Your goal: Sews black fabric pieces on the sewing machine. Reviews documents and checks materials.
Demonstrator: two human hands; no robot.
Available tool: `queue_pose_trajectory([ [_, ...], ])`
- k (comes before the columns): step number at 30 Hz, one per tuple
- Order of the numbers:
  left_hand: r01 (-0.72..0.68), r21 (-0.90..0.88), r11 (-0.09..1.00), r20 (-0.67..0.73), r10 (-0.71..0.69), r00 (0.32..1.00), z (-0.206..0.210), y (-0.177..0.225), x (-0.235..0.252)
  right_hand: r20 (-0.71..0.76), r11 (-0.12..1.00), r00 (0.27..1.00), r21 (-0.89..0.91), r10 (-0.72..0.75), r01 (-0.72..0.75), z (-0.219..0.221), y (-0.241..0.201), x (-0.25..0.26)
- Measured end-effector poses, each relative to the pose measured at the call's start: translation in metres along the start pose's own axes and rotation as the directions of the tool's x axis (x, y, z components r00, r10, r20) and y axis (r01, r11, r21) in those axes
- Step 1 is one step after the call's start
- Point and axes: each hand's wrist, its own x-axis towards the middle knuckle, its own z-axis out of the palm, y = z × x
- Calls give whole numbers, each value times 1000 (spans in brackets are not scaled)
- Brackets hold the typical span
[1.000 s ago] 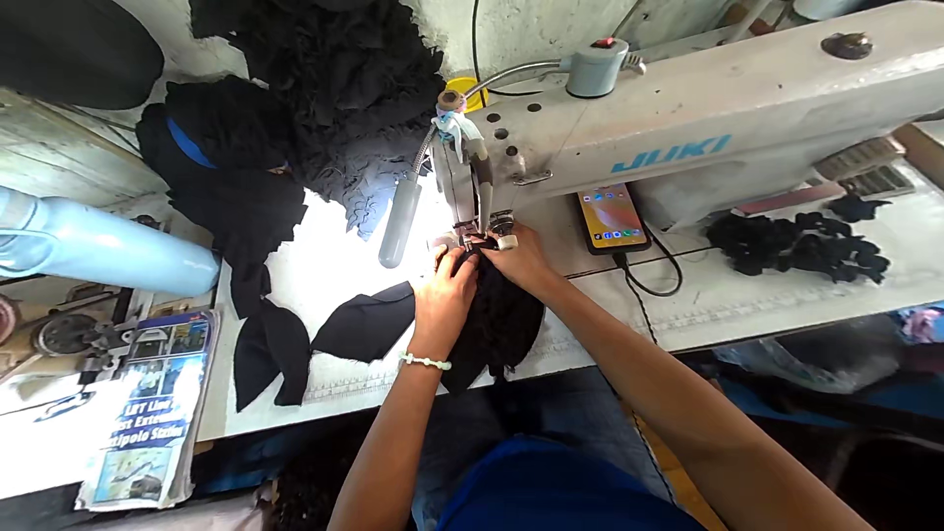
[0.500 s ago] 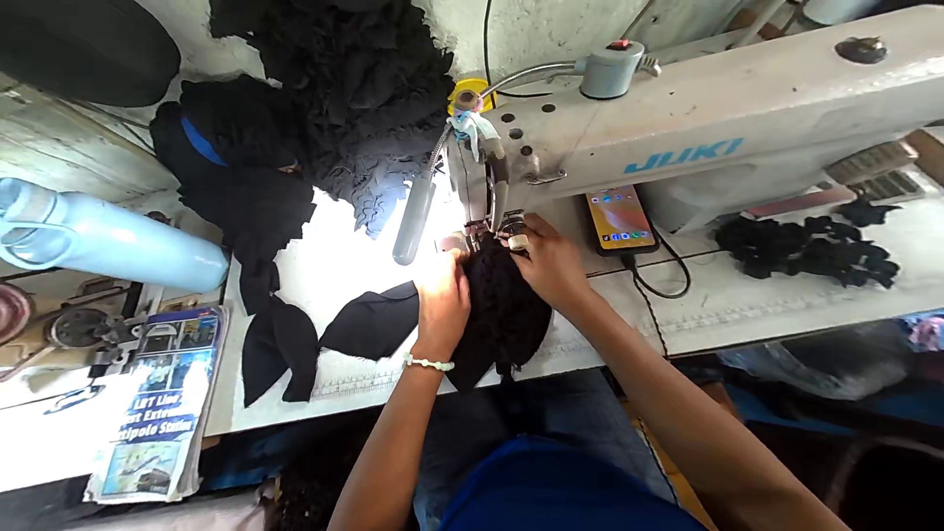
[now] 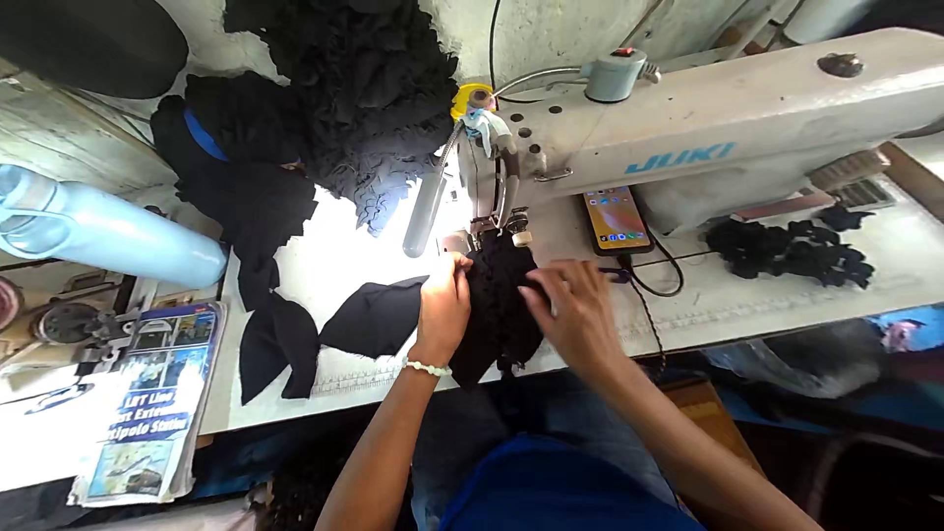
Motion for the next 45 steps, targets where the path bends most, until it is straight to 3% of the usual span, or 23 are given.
queue_pose_trajectory([
  [3, 66, -71, 995, 33, -64, 997, 7, -5, 12, 84, 999, 996, 49, -21, 17, 21, -34, 2],
  [6, 77, -38, 996, 68, -74, 995, 9, -7, 17, 263, 991, 959, 46, 106, -122, 29, -36, 10],
  [9, 64, -4, 998, 140, -63, 988, 9, -10, 16, 394, 950, 899, 153, 193, -271, 17, -25, 20],
  [13, 42, 33, 999, 169, -47, 984, 11, -12, 21, 444, 742, 839, 437, 314, -509, 5, -9, 29],
  [16, -4, 102, 995, 148, -11, 989, 12, -11, 22, 409, 585, 869, 646, 277, -491, 5, -7, 32],
  [19, -50, 196, 979, 122, 26, 992, 14, -6, 24, 356, 606, 901, 669, 248, -431, 8, -6, 40],
  [21, -66, 254, 965, 107, 39, 993, 16, -2, 25, 304, 691, 913, 599, 272, -406, 9, -4, 47],
  [24, -63, 348, 935, 62, 44, 997, 21, 7, 28, 217, 842, 931, 402, 293, -359, 4, -5, 57],
  [28, -67, 410, 910, 1, 73, 997, 29, 10, 30, 51, 984, 986, 77, 156, -160, 8, -4, 57],
  [31, -58, 371, 927, 20, 55, 998, 27, 6, 30, 74, 985, 985, 59, 159, -163, 8, -4, 57],
  [36, -72, 290, 954, 23, 68, 997, 27, -2, 28, 245, 891, 928, 294, 280, -347, 5, -14, 61],
  [40, 0, 104, 995, 123, -12, 992, 16, -12, 36, 280, 814, 902, 401, 329, -422, 6, -14, 55],
  [45, -84, -42, 996, 116, 88, 989, 9, -21, 38, 294, 707, 880, 525, 372, -474, 13, -12, 44],
])
